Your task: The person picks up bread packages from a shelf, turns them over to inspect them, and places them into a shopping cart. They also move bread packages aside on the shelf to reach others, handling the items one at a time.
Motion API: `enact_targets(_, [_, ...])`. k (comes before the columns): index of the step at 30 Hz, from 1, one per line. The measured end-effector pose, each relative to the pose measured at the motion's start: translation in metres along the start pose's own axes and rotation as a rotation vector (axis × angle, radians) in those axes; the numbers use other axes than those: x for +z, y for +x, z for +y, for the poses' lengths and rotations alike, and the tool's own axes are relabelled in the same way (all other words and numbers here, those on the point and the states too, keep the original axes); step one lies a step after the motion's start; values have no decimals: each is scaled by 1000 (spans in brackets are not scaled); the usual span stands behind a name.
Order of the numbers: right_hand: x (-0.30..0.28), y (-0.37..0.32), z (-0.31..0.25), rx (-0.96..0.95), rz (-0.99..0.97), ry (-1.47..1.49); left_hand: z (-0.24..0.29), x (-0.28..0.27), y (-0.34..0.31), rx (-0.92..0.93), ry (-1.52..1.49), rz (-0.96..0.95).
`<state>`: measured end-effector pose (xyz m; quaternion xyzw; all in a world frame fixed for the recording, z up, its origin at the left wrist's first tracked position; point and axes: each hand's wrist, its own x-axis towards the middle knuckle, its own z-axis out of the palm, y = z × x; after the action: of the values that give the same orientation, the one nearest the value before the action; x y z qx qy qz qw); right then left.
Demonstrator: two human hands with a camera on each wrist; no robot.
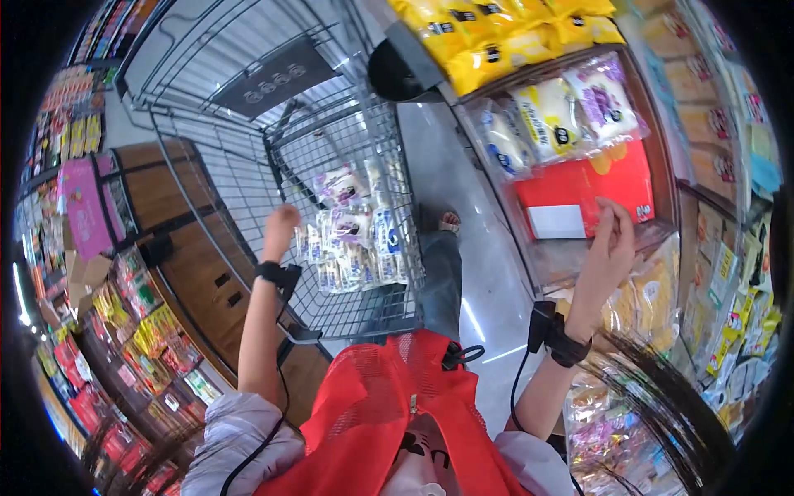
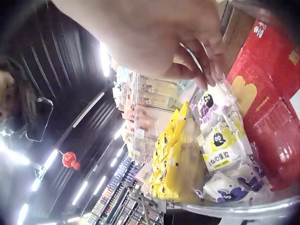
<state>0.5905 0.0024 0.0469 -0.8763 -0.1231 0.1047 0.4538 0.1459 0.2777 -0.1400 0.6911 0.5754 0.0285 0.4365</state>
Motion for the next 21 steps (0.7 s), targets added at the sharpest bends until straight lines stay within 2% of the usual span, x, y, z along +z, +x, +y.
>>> enact_targets(2, [12,-14,-3,-20,-38,-1,-83,28,5,267,496,-308])
enact_targets(4, [26,-27,-5,-53,-100,-37,-88,61,-4,-41,320,-221])
enact_targets(6, [41,-41,-9,-68,-148,-53,-117,82,-2,-35,506,-216])
enact_targets(7, [48,-48,-9,-71,-170,-67,-136,94,2,-137,391,-229])
enact_targets(10, [62,-65,-2,-103,-206,-143,-206,122,17,36,329,-224])
enact_targets(11, [65,-72,-1,-109,-204,-154,-119,99,0,-184,185,-221])
enact_targets(12, [67,-79,1,-83,-212,-139,-114,96,2,-148,239,-269])
enact_targets(14, [72,-90,8,-44,-210,-96,-96,92,-3,-49,130,-197])
enact_targets(15, [72,-95,11,-93,-217,-129,-101,94,-4,-55,102,-154])
enact_targets(18, [70,-107,2,-71,-264,-139,-111,97,-11,-109,69,-33])
enact_targets(20, [65,-113,-6,-106,-311,-121,-125,108,-11,-133,-271,-42])
enact_targets(21, [64,-116,-5,-103,-327,-115,-109,104,-15,-181,-313,-84])
